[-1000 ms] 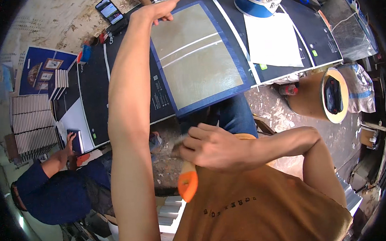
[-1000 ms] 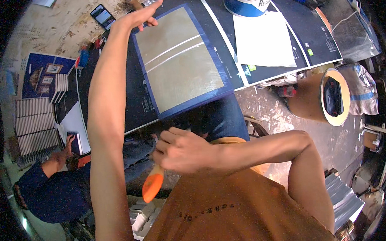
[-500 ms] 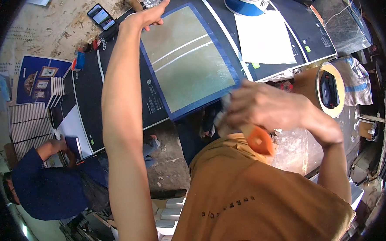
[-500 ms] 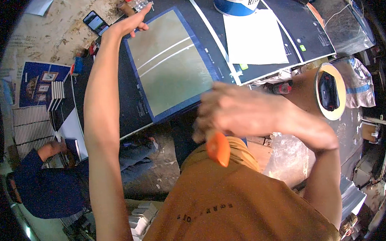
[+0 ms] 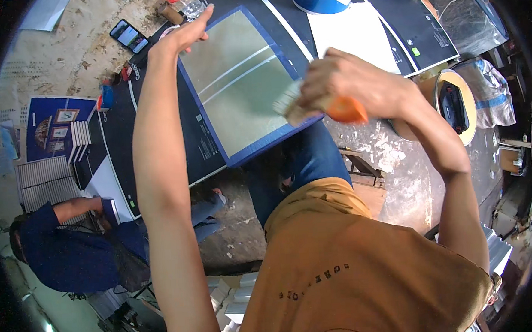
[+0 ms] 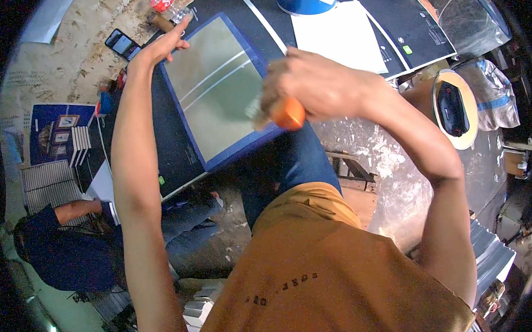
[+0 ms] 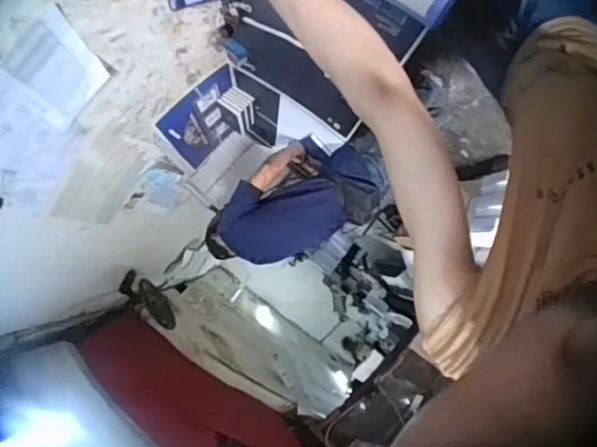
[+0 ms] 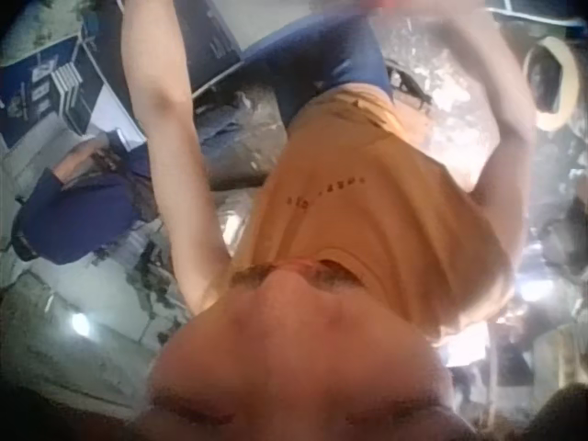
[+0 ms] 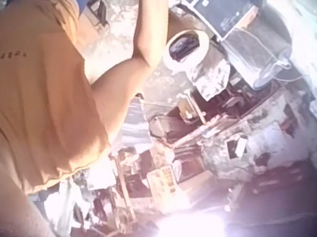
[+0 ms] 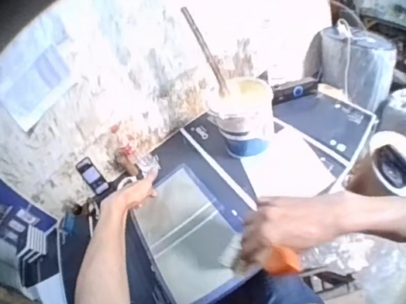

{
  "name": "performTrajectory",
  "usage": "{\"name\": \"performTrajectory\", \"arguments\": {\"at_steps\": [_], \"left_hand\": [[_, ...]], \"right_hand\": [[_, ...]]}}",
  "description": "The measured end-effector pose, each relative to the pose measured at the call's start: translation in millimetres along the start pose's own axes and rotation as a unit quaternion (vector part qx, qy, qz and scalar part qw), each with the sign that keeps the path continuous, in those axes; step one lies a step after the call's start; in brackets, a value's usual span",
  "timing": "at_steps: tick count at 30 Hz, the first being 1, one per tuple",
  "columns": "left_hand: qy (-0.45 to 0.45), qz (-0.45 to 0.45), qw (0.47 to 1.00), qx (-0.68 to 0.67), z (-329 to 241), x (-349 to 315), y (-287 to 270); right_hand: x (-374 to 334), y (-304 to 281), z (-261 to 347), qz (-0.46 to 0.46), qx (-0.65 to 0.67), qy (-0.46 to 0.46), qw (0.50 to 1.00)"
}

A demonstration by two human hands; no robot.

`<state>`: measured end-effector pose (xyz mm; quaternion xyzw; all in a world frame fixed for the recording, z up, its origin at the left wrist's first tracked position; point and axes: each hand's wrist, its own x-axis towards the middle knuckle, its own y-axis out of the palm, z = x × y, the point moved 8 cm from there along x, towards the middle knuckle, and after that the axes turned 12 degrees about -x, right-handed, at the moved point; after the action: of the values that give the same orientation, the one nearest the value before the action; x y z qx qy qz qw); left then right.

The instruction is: The person uses a brush to apply glue from a bucket onto sheets of paper laid out on a table, occasionally dipping the brush back into the bucket.

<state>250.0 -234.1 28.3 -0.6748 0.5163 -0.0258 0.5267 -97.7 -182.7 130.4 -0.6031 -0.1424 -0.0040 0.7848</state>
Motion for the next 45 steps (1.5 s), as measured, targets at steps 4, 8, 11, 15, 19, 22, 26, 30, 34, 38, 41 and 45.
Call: {"name": "performTrajectory", "arguments": {"at_steps": [4, 8, 11, 15, 19, 22, 26, 30, 34, 38, 41, 45], "left_hand": [[0.069, 0.025, 0.996, -0.043, -11, -14, 0], [0.027, 0.022, 0.998, -0.055, 9, -6, -9], [0.02, 0.015, 1.0, -0.015, -11, -3, 0], [-0.015, -0.002, 1.0, -0.001, 1, 0, -2], [0.008, 0.012, 1.0, -0.017, -1, 4, -2], [0.051, 0.015, 0.997, -0.063, -8, -5, -2], [0.058, 0.022, 0.997, -0.052, -5, 3, -8], [0.036, 0.012, 0.998, -0.052, -7, 11, 0], [0.003, -0.009, 1.0, -0.017, -5, 9, 0], [0.04, -0.06, 0.997, -0.019, 17, 7, -11], [0.04, -0.045, 0.998, 0.032, -13, -19, 1], [0.19, -0.327, 0.924, 0.05, -8, -94, -13]], "right_hand": [[-41, -21, 33, 0.072, 0.016, 0.014, 0.997], [-15, -43, 12, -0.037, -0.058, 0.051, 0.996], [19, -23, -39, -0.146, -0.099, -0.015, 0.984], [52, 24, -63, -0.066, -0.121, 0.006, 0.99], [0, -9, -23, -0.044, -0.052, -0.034, 0.997], [-41, -10, 3, 0.037, -0.046, 0.023, 0.998], [-58, -30, 19, 0.084, -0.076, 0.083, 0.99], [-31, -38, 13, -0.064, -0.111, 0.055, 0.99], [-29, -13, 16, -0.032, -0.094, 0.035, 0.994], [-58, -19, 45, 0.069, -0.065, 0.033, 0.995], [-91, -44, 40, 0.048, -0.087, 0.12, 0.988], [-109, -102, 22, -0.08, -0.095, 0.105, 0.987]]}}
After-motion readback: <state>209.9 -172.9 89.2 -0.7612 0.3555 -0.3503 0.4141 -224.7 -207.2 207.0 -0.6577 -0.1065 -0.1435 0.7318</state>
